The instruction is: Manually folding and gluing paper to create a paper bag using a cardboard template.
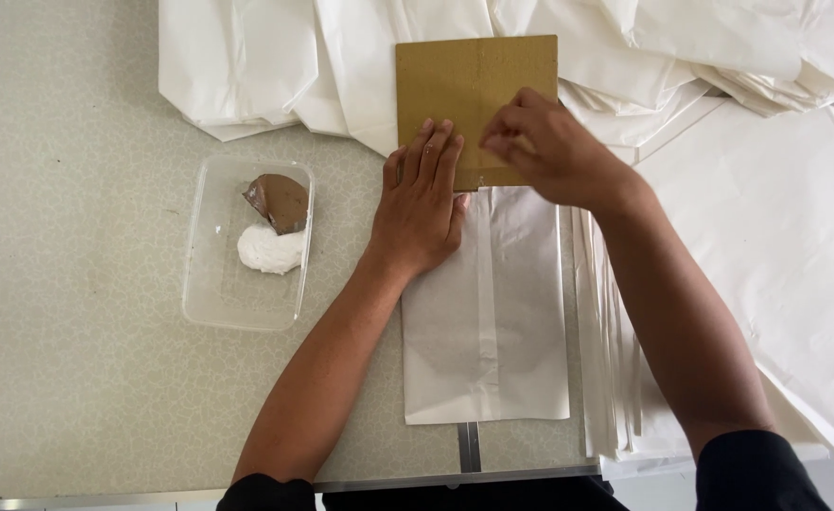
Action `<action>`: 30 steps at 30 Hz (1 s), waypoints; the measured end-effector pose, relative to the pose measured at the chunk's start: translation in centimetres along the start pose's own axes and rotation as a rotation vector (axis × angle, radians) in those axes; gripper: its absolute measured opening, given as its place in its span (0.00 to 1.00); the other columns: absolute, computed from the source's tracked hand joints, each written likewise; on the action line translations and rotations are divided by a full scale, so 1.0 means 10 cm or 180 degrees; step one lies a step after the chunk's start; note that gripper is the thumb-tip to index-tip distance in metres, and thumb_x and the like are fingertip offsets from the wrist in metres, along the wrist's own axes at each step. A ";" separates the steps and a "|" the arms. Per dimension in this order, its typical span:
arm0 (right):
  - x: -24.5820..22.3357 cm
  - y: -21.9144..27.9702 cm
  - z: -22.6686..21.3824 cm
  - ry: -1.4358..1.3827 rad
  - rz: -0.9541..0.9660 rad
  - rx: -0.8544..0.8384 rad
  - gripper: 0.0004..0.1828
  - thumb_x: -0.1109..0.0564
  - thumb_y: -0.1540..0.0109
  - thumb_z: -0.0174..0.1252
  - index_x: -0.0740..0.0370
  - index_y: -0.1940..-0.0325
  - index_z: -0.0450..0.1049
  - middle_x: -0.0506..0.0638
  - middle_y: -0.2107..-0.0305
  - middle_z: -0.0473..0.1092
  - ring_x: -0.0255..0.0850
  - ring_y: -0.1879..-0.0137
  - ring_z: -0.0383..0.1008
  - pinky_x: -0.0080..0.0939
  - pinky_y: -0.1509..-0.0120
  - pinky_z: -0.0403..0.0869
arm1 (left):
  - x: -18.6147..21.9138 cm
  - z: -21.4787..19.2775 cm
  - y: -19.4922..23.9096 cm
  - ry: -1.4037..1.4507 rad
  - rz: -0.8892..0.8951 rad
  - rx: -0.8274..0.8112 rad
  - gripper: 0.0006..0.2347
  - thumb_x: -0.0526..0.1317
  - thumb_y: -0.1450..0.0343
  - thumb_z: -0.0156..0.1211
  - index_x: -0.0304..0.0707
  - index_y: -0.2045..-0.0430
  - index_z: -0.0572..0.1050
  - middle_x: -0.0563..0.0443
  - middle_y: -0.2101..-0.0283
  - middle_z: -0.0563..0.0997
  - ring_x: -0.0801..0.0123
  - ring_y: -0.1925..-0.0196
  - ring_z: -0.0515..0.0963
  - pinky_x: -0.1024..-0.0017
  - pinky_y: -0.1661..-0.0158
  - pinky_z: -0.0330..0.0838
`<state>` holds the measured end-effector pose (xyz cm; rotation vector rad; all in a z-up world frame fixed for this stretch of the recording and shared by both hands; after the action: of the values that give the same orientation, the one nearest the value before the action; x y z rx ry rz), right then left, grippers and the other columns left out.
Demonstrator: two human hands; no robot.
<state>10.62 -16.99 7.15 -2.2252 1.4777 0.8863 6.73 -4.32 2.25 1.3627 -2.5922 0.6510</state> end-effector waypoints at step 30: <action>0.09 0.11 -0.39 -0.1878 0.0058 0.0682 0.07 0.63 0.36 0.65 0.68 0.54 0.80 0.54 0.69 0.79 0.33 0.76 0.75 0.25 0.72 0.77 | -0.05 -0.17 -0.05 0.0664 -0.0123 0.0112 0.27 0.44 0.28 0.56 0.37 0.33 0.58 0.42 0.30 0.65 0.52 0.24 0.58 0.52 0.33 0.55</action>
<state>11.13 -20.31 9.58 -1.6052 1.2364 1.1942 7.30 -3.50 3.81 1.2765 -2.3962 0.7904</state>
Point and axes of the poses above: each hand's wrist, its own y-axis away from the middle knuckle, its own z-axis out of the palm, x = y × z, the point moved 9 cm from there along -y, towards the middle knuckle
